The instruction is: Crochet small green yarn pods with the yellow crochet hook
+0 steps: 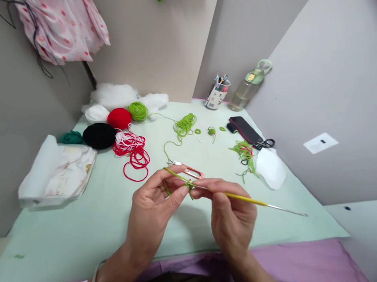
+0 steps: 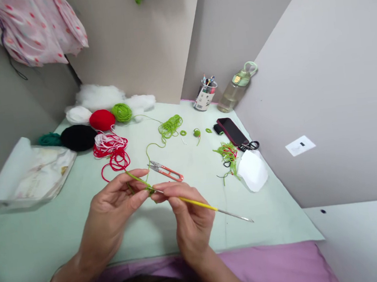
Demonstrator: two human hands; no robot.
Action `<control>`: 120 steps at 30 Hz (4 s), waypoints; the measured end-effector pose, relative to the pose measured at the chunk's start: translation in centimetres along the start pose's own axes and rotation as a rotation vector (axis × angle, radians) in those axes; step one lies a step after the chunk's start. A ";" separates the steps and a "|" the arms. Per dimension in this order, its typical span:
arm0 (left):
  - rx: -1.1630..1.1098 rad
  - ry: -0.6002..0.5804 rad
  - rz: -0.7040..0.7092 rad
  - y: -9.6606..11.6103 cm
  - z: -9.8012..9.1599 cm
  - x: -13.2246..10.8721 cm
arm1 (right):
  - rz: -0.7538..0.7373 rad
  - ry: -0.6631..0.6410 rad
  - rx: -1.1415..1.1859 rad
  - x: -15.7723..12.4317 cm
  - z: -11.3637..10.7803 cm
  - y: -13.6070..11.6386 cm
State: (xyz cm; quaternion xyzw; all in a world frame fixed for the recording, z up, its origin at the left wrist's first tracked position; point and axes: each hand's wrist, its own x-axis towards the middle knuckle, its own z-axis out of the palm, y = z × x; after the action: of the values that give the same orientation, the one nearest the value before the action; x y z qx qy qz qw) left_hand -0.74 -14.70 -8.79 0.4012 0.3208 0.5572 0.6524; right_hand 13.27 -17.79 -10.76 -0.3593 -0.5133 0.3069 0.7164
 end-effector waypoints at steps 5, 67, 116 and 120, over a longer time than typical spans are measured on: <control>0.028 0.036 0.008 -0.3 0.1 -0.3 | -0.032 -0.001 -0.036 0.1 -0.2 -0.1; 0.046 0.049 0.118 1.9 1.2 1.0 | -0.368 -0.055 -0.326 1.9 0.9 -0.8; -0.072 -0.013 -0.465 0.1 1.8 8.8 | 0.292 0.060 0.118 9.4 0.3 2.4; -0.091 0.001 -0.452 -0.1 1.5 8.6 | 0.229 0.050 0.022 9.4 0.4 2.8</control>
State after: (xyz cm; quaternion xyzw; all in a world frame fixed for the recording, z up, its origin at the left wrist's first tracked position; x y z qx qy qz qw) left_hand 2.08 -6.44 -7.91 0.2891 0.3775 0.4112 0.7777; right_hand 15.34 -8.60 -8.16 -0.4150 -0.4476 0.3834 0.6931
